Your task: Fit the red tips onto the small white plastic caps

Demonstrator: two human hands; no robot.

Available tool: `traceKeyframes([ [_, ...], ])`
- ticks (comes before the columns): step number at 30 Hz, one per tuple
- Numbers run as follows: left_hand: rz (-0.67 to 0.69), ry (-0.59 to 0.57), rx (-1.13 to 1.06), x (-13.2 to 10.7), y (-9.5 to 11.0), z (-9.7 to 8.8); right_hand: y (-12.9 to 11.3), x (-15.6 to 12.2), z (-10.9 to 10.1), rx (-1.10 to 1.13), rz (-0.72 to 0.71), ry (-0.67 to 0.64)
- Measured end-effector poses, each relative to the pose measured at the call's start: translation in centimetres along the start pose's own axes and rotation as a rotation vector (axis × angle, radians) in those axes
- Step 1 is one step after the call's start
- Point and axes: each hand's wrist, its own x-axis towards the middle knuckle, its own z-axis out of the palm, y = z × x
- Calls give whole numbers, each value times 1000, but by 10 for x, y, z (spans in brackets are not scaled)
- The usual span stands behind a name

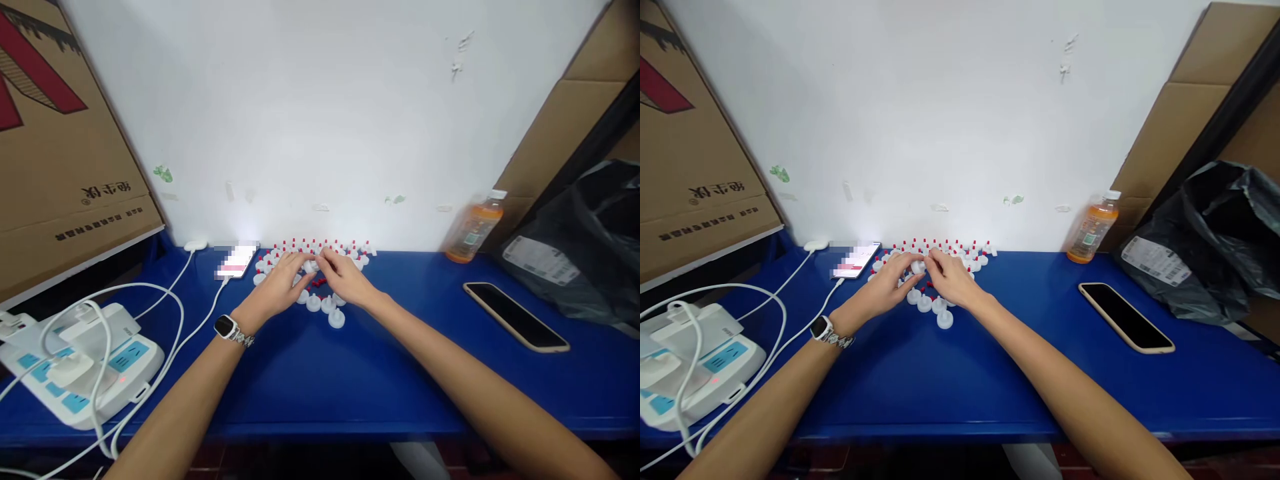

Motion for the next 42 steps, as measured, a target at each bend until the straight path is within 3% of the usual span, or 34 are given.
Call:
traceKeyframes([
  [3,63,-11,49,1,5,-3,6,-2,1,53,7,12],
  [8,115,-13,201,6,13,-11,19,7,5,329,201,-17],
  [11,109,19,173,7,15,-11,17,9,7,409,255,-15],
  [17,-194,-19,-474,8,7,-11,4,5,-4,267,105,48],
  [20,-252,38,-689,5,-5,-18,7,3,-16,201,84,132],
  [22,-266,55,-609,3,-12,-21,10,0,-22,95,71,83],
  [25,-240,1,-319,1,-14,-19,13,-5,-21,-171,45,-117],
  [27,-200,-33,-199,0,-13,-15,13,-8,-18,-251,58,-181],
  [30,-150,-51,-112,-1,-10,-8,12,-8,-12,-72,97,-129],
  [36,-125,-58,-62,-2,-14,-3,9,11,2,285,23,-18],
  [39,-196,-20,-39,-4,-22,-7,16,25,7,235,59,18],
  [42,-261,5,0,-5,-27,-16,27,38,11,-25,89,-28],
])
